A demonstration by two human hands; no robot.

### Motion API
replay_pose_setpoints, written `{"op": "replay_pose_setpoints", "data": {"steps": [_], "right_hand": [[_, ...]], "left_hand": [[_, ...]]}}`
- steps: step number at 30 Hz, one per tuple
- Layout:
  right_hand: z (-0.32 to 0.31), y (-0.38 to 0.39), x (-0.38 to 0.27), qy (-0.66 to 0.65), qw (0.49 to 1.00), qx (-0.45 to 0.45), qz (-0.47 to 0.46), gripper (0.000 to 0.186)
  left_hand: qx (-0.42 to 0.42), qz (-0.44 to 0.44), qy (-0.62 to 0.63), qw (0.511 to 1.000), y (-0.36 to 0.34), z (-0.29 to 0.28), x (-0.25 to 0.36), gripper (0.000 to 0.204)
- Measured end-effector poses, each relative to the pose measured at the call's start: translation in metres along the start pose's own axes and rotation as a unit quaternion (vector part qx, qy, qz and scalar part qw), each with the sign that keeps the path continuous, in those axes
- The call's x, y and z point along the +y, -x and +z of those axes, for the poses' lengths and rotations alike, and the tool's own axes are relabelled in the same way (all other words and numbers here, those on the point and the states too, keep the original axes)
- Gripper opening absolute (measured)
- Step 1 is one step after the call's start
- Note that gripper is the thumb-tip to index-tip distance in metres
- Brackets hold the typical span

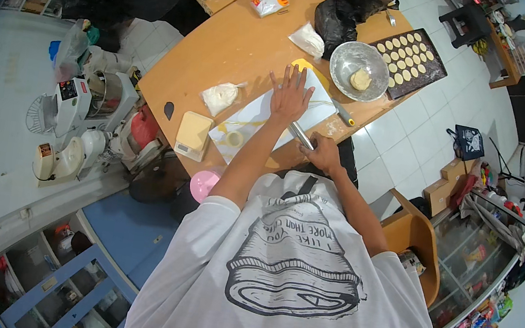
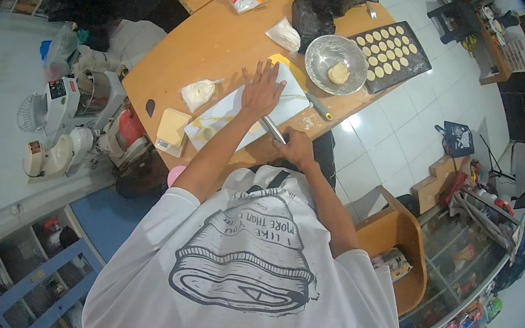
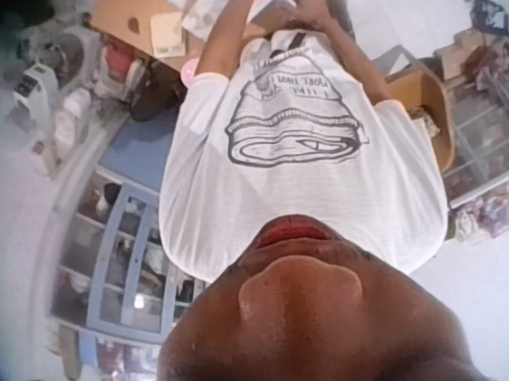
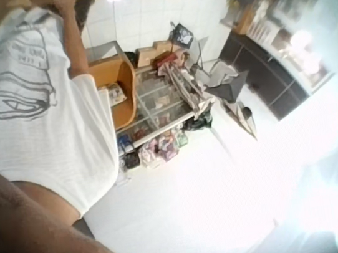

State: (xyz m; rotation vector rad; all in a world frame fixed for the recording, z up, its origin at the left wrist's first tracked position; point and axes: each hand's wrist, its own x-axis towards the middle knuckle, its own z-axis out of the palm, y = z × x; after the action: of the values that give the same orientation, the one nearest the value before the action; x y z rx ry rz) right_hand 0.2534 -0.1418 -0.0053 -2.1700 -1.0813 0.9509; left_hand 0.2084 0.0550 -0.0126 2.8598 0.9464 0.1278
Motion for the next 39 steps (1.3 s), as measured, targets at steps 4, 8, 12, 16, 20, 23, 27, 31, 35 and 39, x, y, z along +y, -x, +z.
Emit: {"op": "replay_pose_setpoints", "data": {"steps": [4,8,12,16,20,23,27,31,35,39], "right_hand": [[0.006,0.001,0.009,0.06,0.993,0.036,-0.092,0.051],[0.009,-0.002,0.024,0.079,0.987,0.03,-0.135,0.052],[0.003,-0.011,0.028,-0.078,0.992,-0.093,-0.035,0.057],[-0.008,-0.004,0.017,-0.411,0.849,-0.295,0.153,0.05],[-0.004,0.007,0.02,-0.702,0.598,-0.355,0.155,0.047],[-0.016,0.005,0.035,-0.715,0.614,-0.268,0.198,0.047],[-0.026,0.006,0.034,-0.648,0.708,-0.23,0.16,0.045],[-0.022,0.015,0.023,-0.578,0.769,-0.203,0.179,0.045],[-0.021,0.023,0.012,-0.328,0.925,-0.134,0.138,0.044],[-0.023,0.019,0.003,-0.292,0.939,-0.133,0.122,0.042]], "left_hand": [[-0.001,-0.003,0.017,1.0,-0.005,-0.001,0.004,0.065],[0.002,0.001,0.061,0.998,-0.011,-0.006,0.012,0.063],[0.017,0.005,0.262,0.965,-0.004,-0.016,0.0,0.058],[0.182,-0.058,0.487,0.852,0.029,-0.022,-0.012,0.045],[0.23,-0.158,0.417,0.865,0.093,-0.015,-0.019,0.045],[0.204,-0.138,0.29,0.925,0.128,-0.018,-0.011,0.053],[0.154,-0.14,0.314,0.926,0.144,-0.016,-0.003,0.058],[0.164,-0.163,0.368,0.9,0.143,-0.011,0.001,0.057],[0.171,-0.175,0.404,0.882,0.139,-0.011,0.001,0.054],[0.154,-0.197,0.42,0.873,0.134,-0.011,-0.001,0.048]]}}
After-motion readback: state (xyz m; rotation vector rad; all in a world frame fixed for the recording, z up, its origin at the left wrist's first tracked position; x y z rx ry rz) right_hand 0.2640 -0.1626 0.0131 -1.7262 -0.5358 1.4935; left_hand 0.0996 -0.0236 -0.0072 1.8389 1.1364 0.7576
